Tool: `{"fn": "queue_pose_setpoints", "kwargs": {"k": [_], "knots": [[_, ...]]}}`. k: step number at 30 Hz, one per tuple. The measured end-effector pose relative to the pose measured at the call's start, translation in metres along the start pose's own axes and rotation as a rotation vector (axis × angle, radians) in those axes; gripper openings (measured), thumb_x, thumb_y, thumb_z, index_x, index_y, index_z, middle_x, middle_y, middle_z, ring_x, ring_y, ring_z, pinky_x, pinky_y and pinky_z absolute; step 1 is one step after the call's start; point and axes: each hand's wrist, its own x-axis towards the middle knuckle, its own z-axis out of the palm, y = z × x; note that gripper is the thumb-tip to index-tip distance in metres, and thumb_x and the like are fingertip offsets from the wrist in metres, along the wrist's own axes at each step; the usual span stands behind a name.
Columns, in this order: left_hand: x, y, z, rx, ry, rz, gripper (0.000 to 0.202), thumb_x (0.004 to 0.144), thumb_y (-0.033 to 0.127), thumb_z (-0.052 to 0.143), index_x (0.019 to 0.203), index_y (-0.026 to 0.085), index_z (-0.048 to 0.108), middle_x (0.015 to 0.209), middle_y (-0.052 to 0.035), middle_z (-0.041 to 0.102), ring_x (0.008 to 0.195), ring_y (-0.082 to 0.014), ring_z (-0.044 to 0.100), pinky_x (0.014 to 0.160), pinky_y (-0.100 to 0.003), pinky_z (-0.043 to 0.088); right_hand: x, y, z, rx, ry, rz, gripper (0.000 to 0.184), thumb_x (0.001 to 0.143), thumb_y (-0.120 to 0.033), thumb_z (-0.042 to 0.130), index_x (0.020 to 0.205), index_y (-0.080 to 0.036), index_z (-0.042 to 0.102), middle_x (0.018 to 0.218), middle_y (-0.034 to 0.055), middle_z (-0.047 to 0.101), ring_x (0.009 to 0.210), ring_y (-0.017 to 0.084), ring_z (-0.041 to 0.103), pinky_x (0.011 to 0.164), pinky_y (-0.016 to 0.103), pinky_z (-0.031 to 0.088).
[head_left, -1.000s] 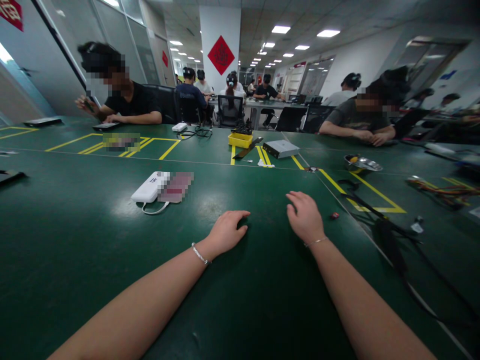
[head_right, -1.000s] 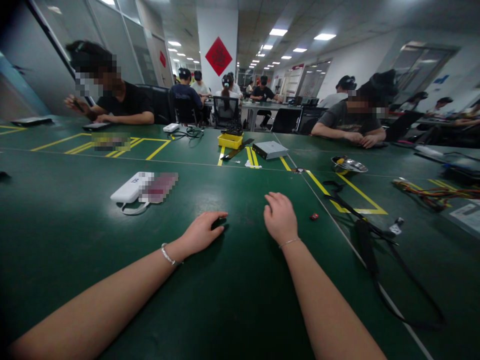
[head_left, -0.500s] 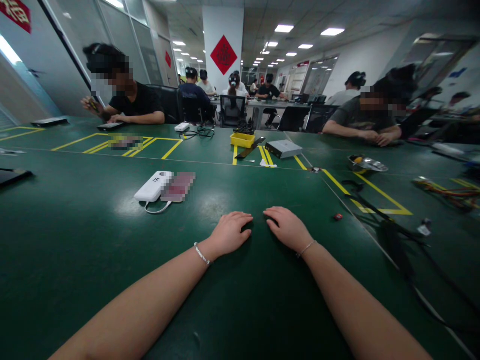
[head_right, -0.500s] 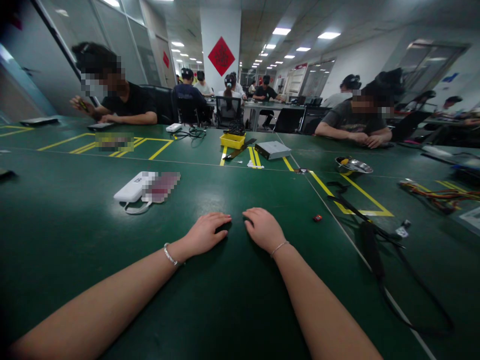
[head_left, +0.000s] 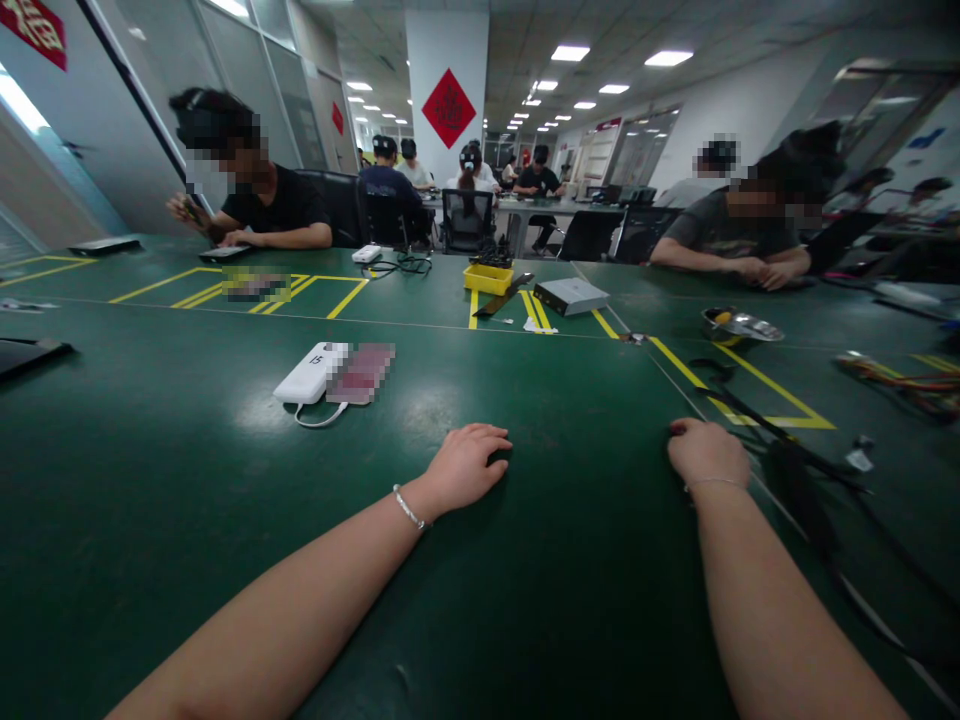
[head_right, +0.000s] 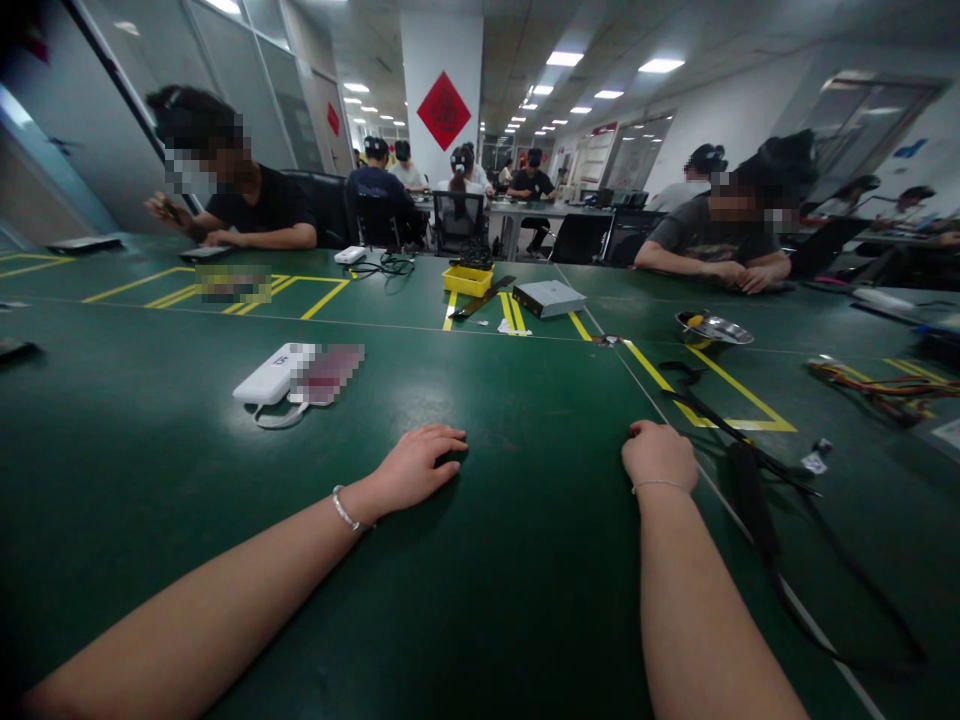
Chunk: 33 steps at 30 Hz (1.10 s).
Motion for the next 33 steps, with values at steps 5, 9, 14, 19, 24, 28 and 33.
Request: {"fn": "queue_pose_setpoints", "kwargs": {"k": [5,9,14,19,24,28,33], "knots": [[0.001,0.002,-0.002,0.009,-0.018,-0.009,0.029,0.080,0.029,0.048,0.106,0.022,0.059,0.121,-0.0032,0.056,0.113,-0.0200,0.047,0.097,-0.038,0.034,-0.002,-0.008,-0.004,0.012,0.011,0.041,0.033,0.072,-0.025,0.045,0.098,-0.019,0.064,0.094,0.0169,0.061,0.080,0.032,0.057,0.063,0.047,0.044],[0.002,0.001,-0.001,0.005,-0.037,-0.026,0.029,0.080,0.030,0.049,0.106,0.022,0.059,0.121,-0.0028,0.055,0.113,-0.0203,0.046,0.098,-0.038,0.033,-0.006,-0.017,-0.011,-0.025,-0.044,0.121,0.035,0.077,-0.029,0.040,0.104,-0.020,0.060,0.102,0.0166,0.060,0.089,0.034,0.056,0.067,0.048,0.046],[0.002,-0.001,0.001,-0.017,-0.040,-0.023,0.028,0.080,0.030,0.048,0.105,0.023,0.059,0.122,-0.0025,0.055,0.113,-0.0208,0.046,0.098,-0.039,0.032,-0.012,-0.029,-0.021,-0.029,-0.076,0.162,0.036,0.077,-0.026,0.040,0.108,-0.018,0.057,0.104,0.0170,0.059,0.093,0.034,0.056,0.070,0.046,0.046],[0.001,-0.002,0.001,-0.034,-0.041,-0.031,0.028,0.080,0.030,0.049,0.105,0.023,0.059,0.121,-0.0029,0.055,0.114,-0.0211,0.046,0.098,-0.040,0.032,-0.016,-0.034,-0.025,-0.029,-0.070,0.184,0.037,0.079,-0.025,0.038,0.110,-0.014,0.054,0.105,0.0191,0.058,0.095,0.034,0.055,0.071,0.044,0.046],[0.001,-0.003,0.002,-0.032,-0.023,-0.010,0.028,0.080,0.029,0.049,0.104,0.023,0.060,0.120,-0.0027,0.056,0.112,-0.0214,0.046,0.097,-0.040,0.033,-0.015,-0.030,-0.023,-0.060,-0.087,0.119,0.036,0.080,-0.025,0.036,0.109,-0.020,0.056,0.106,0.0168,0.057,0.095,0.034,0.054,0.068,0.043,0.046],[0.001,-0.004,0.003,-0.034,-0.020,-0.009,0.027,0.079,0.030,0.050,0.104,0.022,0.060,0.120,-0.0033,0.056,0.112,-0.0219,0.046,0.096,-0.041,0.033,-0.015,-0.029,-0.023,-0.071,-0.080,0.106,0.036,0.080,-0.026,0.035,0.108,-0.021,0.057,0.102,0.0164,0.058,0.093,0.034,0.054,0.067,0.044,0.046],[0.001,-0.004,0.002,-0.033,-0.023,-0.011,0.028,0.080,0.030,0.049,0.104,0.023,0.059,0.120,-0.0032,0.056,0.113,-0.0217,0.046,0.097,-0.041,0.033,-0.016,-0.030,-0.023,-0.079,-0.040,0.102,0.037,0.079,-0.027,0.036,0.108,-0.017,0.058,0.105,0.0187,0.057,0.093,0.035,0.054,0.068,0.045,0.046]]}}
